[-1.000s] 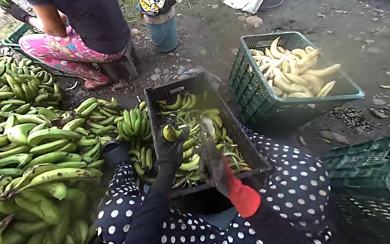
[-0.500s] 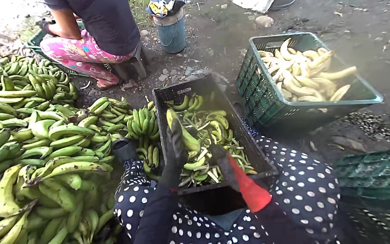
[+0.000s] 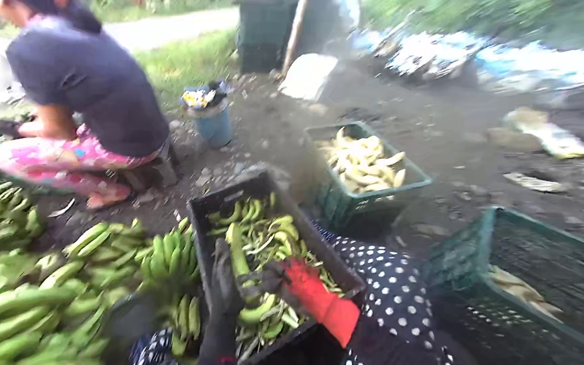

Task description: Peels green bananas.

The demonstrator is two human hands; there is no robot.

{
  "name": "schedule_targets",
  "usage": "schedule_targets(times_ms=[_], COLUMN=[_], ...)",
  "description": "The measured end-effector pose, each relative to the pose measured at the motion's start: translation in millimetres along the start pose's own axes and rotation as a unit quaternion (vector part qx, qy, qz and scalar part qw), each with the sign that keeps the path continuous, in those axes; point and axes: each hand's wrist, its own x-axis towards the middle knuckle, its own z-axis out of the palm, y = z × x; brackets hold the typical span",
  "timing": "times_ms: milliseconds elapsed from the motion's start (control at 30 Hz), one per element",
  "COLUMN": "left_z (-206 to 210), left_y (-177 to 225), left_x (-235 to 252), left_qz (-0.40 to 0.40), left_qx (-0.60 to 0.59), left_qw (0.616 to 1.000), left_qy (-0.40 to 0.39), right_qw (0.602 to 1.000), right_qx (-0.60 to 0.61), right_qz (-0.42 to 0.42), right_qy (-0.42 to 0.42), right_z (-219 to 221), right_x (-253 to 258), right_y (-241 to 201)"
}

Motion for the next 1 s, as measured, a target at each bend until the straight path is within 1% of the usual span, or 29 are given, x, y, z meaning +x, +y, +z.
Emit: schedule_targets(times_ms=[67,167,367,467,533,633,767,800,833,900,1000], left_z=[0.6,-8.1,-14.5,-19.0,-16.8,-17.8,-25.2,-27.9,-28.3,-29.8,-15.1], left_y=[8.7,10.4,14.4,12.2,13.7,12.2,1.2,-1.1,-3.2,-11.0,-21.1], left_x=[-3.0,-9.1,-11.4,-6.1,-7.8,-10.4,-5.7,-4.3,-2.1,1.2,6.4], left_qz=[0.026,0.065,0.042,0.046,0.056,0.051,0.043,0.057,0.074,0.107,0.085], left_qx=[0.026,0.048,-0.012,-0.026,-0.012,0.006,0.012,0.038,0.063,0.108,0.087], left_qw=[0.999,0.996,0.999,0.998,0.998,0.999,0.999,0.998,0.995,0.987,0.990], left_qy=[-0.010,-0.030,0.022,0.015,0.001,0.000,0.008,0.002,-0.007,-0.053,-0.073], right_qw=[1.000,0.998,0.999,0.999,0.998,0.998,0.999,0.999,0.999,0.999,0.995], right_qx=[0.021,0.027,0.015,-0.008,-0.011,-0.022,-0.005,0.007,0.017,0.033,0.059], right_qz=[-0.010,-0.024,-0.020,-0.017,-0.015,-0.019,-0.031,-0.029,-0.021,0.006,0.053], right_qy=[0.016,0.044,0.047,0.050,0.054,0.047,0.032,0.029,0.026,0.033,0.065], right_z=[-1.5,7.0,3.6,1.0,-1.0,-0.7,-1.2,-0.5,-0.3,0.5,-6.4], right_x=[-6.5,-12.8,-18.7,-19.2,-19.6,-17.0,-10.3,-6.5,-0.4,17.0,46.6], right_y=[-6.7,-8.5,-27.0,-32.0,-29.6,-25.6,-29.0,-30.0,-30.1,-26.9,-20.4])
